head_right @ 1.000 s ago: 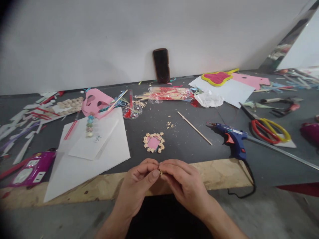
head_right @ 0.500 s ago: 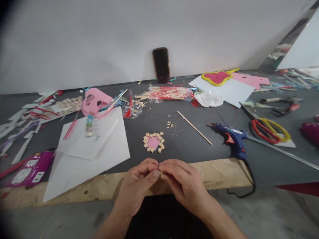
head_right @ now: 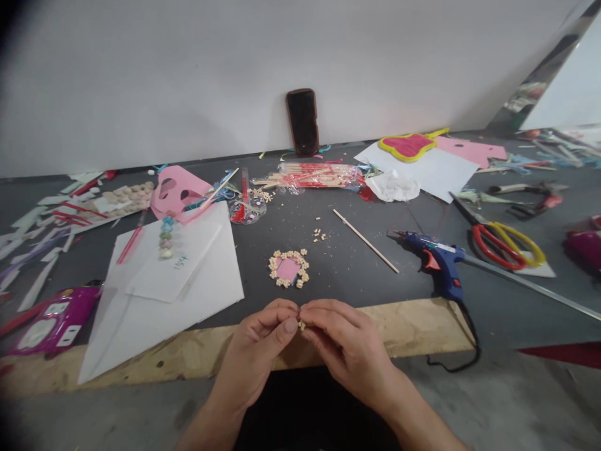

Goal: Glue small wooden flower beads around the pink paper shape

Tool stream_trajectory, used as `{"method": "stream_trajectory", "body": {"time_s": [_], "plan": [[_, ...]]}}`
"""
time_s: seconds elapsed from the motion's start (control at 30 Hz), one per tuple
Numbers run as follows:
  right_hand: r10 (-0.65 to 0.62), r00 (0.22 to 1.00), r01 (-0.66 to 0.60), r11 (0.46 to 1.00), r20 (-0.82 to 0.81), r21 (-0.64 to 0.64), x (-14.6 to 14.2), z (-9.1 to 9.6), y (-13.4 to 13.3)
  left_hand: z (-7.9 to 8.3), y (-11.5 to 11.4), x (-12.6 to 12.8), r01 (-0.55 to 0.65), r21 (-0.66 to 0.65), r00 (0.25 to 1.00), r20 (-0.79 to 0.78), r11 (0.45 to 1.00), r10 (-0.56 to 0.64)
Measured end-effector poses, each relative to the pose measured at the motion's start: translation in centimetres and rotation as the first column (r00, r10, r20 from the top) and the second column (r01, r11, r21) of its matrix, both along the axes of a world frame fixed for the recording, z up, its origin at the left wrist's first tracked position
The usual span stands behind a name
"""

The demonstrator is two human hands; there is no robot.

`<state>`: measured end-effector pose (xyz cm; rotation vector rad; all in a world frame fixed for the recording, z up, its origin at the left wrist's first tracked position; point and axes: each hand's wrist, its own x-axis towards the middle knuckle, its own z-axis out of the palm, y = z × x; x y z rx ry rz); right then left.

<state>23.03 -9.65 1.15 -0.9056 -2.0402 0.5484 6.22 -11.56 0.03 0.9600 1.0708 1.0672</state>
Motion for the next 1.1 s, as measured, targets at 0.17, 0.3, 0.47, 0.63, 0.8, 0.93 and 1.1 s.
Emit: {"method": "stream_trajectory", "body": {"time_s": [0.17, 0.3, 0.47, 0.63, 0.8, 0.93, 1.1], "plan": [[0.014, 1.000, -0.014, 1.000, -0.022, -0.024, 0.04, 0.02, -0.01, 0.00, 0.09, -0.03, -0.001, -0.013, 1.000, 0.010, 1.000, 0.001], [-0.003, 0.994, -0.013, 0.989, -0.107, -0.150, 0.11, 0.03, -0.08, -0.08, 0.09, -0.06, 0.004, -0.046, 0.995, 0.101, 0.999, 0.001], [-0.057, 0.976, -0.024, 0.931, -0.210, -0.364, -0.04, 0.27, -0.20, 0.05, 0.17, -0.12, 0.040, -0.055, 0.989, 0.147, 0.998, -0.032], [-0.055, 0.959, -0.073, 0.900, -0.277, -0.431, -0.20, 0.53, -0.20, -0.05, 0.26, -0.06, 0.046, -0.064, 0.990, 0.138, 0.997, -0.037], [-0.073, 0.945, -0.112, 0.844, -0.319, -0.524, 0.00, 0.31, -0.25, -0.21, 0.16, -0.14, 0.069, -0.068, 0.991, 0.116, 0.995, -0.060], [-0.069, 0.941, -0.133, 0.825, -0.331, -0.549, 0.08, 0.12, -0.31, -0.18, 0.04, -0.15, 0.070, -0.083, 0.994, 0.092, 0.994, -0.063], [-0.049, 0.958, -0.110, 0.845, -0.282, -0.523, 0.37, -0.04, -0.47, -0.16, 0.07, -0.18, 0.066, -0.068, 0.996, 0.065, 0.996, -0.061]]}}
